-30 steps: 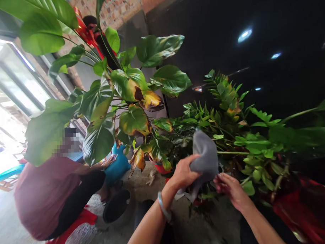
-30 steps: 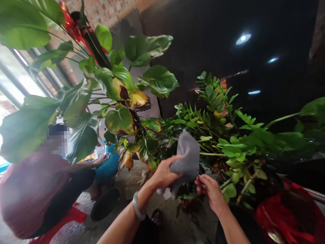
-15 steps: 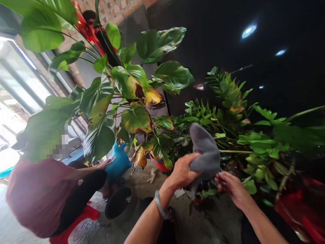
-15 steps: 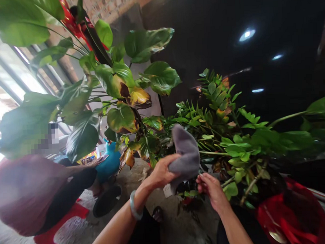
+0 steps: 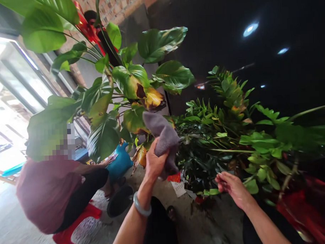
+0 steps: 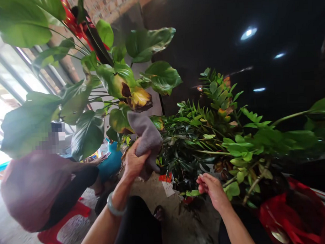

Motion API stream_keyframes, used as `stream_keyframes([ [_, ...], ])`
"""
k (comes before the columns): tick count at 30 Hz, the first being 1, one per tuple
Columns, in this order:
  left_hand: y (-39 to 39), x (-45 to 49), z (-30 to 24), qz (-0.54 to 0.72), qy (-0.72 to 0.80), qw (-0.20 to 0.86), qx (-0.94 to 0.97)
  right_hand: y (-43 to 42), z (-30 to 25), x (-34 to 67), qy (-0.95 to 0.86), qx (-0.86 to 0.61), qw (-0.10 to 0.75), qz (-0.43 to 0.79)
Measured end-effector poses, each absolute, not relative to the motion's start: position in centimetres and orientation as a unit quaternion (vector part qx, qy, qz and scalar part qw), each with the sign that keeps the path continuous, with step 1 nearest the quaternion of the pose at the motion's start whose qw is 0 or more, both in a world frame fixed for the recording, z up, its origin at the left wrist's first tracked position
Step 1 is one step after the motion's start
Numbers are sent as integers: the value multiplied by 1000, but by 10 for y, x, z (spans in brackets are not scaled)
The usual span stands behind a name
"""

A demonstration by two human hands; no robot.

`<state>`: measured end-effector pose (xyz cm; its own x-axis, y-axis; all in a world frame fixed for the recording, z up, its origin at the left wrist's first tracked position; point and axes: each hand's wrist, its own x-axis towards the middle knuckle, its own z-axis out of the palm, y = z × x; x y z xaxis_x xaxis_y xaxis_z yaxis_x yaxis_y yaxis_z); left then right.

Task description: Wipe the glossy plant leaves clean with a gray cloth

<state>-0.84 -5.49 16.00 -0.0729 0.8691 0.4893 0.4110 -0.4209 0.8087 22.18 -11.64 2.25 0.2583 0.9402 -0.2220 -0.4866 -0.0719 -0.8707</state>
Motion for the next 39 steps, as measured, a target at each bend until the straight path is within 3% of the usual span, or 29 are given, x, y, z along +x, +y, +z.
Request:
stream_keyframes([
  [3, -74, -12, 109, 437, 568, 269, 644, -116, 20, 223, -236, -482, 636, 555],
  [7, -118, -21, 60, 365, 549, 357, 662, -117, 18, 224, -235, -489, 634, 551],
  [9, -126, -25, 65, 405, 536, 347, 654, -117, 18, 224, -238, -486, 632, 554],
  [13, -100, -30, 117, 554, 529, 214, 606, -116, 18, 221, -239, -481, 634, 557],
  [16, -68, -28, 146, 596, 510, 154, 601, -116, 18, 220, -238, -480, 635, 557],
  [19, -56, -22, 135, 531, 521, 217, 632, -116, 18, 219, -238, -483, 633, 556],
  [24, -91, -26, 80, 303, 531, 362, 704, -118, 20, 222, -242, -483, 634, 553],
  [27, -111, -38, 73, 337, 538, 378, 674, -120, 24, 224, -244, -479, 636, 554],
  [33, -94, -34, 113, 552, 575, 235, 555, -120, 30, 221, -247, -479, 637, 551],
  [36, -84, -16, 110, 500, 548, 297, 601, -118, 29, 219, -248, -486, 633, 549],
  [39, -96, -4, 89, 355, 536, 371, 670, -117, 27, 220, -249, -492, 633, 543],
])
